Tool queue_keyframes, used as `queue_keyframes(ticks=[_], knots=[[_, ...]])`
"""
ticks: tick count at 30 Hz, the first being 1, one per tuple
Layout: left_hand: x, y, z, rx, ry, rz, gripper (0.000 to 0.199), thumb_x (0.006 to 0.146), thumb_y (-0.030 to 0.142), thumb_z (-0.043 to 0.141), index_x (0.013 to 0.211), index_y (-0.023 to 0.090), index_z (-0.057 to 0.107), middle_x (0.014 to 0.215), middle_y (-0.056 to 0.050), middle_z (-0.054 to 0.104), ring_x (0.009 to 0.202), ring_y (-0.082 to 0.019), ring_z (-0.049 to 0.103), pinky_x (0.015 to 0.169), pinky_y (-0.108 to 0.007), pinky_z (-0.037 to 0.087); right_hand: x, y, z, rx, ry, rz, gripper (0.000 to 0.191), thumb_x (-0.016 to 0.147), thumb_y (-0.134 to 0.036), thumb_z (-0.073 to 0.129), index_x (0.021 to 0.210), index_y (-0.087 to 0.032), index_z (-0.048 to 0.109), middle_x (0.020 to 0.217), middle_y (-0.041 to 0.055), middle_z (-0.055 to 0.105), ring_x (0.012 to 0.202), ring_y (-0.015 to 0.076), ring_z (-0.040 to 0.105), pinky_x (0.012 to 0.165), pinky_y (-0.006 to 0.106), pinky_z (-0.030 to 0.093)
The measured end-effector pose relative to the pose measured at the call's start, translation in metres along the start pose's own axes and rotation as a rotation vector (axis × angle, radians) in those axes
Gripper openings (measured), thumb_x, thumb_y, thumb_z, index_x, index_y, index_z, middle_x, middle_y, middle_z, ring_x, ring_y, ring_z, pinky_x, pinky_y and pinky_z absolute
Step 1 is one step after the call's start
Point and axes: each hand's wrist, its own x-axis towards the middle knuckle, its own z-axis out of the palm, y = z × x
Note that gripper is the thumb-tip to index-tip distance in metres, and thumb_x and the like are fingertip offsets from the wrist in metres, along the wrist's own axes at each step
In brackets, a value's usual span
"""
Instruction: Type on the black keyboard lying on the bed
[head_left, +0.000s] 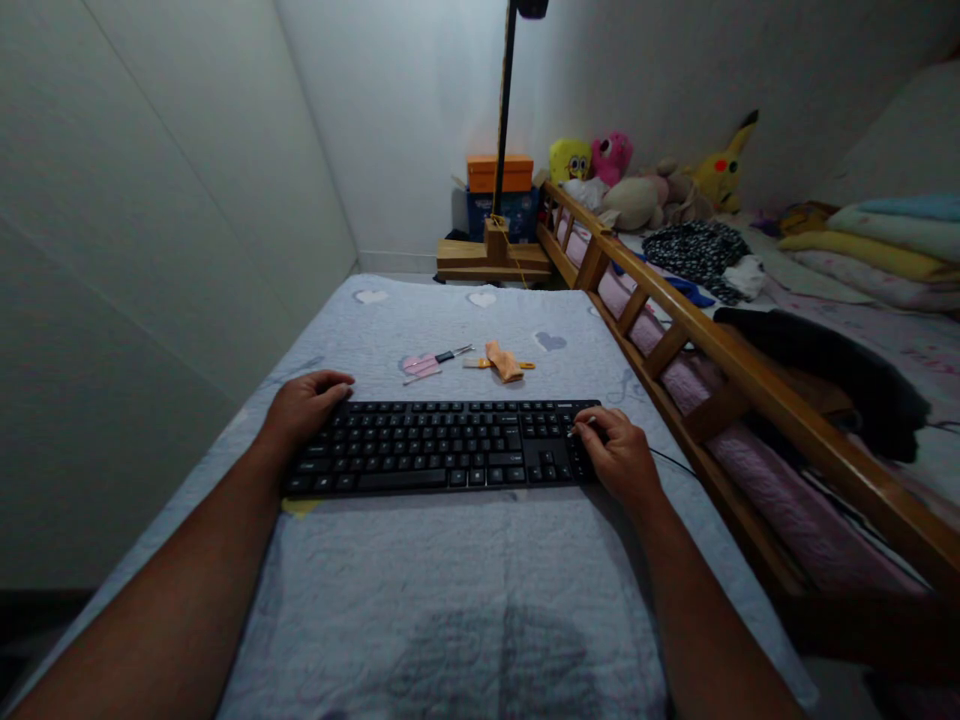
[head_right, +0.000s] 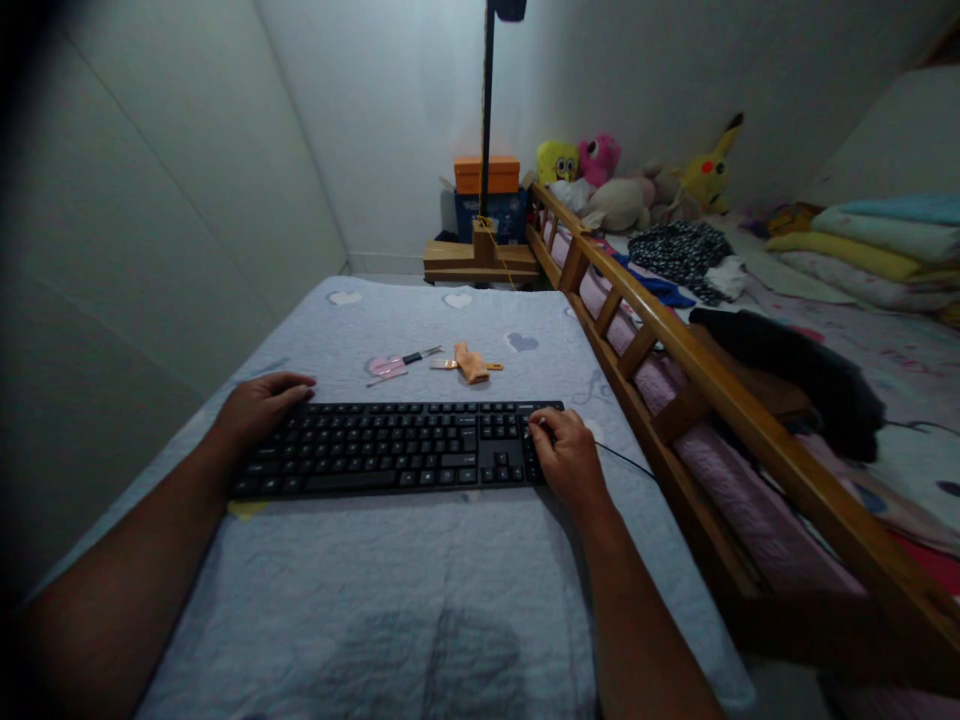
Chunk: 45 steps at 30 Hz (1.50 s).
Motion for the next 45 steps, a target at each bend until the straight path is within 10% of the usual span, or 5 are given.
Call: queue_keyframes(ticks=[45], knots=[[0.0012, -0.005, 0.0013, -0.02, -0.005, 0.008, 0.04, 0.068, 0.049, 0.064, 0.094, 0.022, 0.08, 0.091, -0.006, 0.08, 0.086, -0.028, 0.071, 0.087, -0.037, 0.057, -0.0009, -0.0052, 0.0013, 0.0, -0.032, 0.018, 0.017, 0.09, -0.03, 0.056, 0.086, -0.023, 0.071, 0.083, 0.0056, 0.07, 0.083, 0.0242, 0.066, 0.079, 0.035, 0.049]])
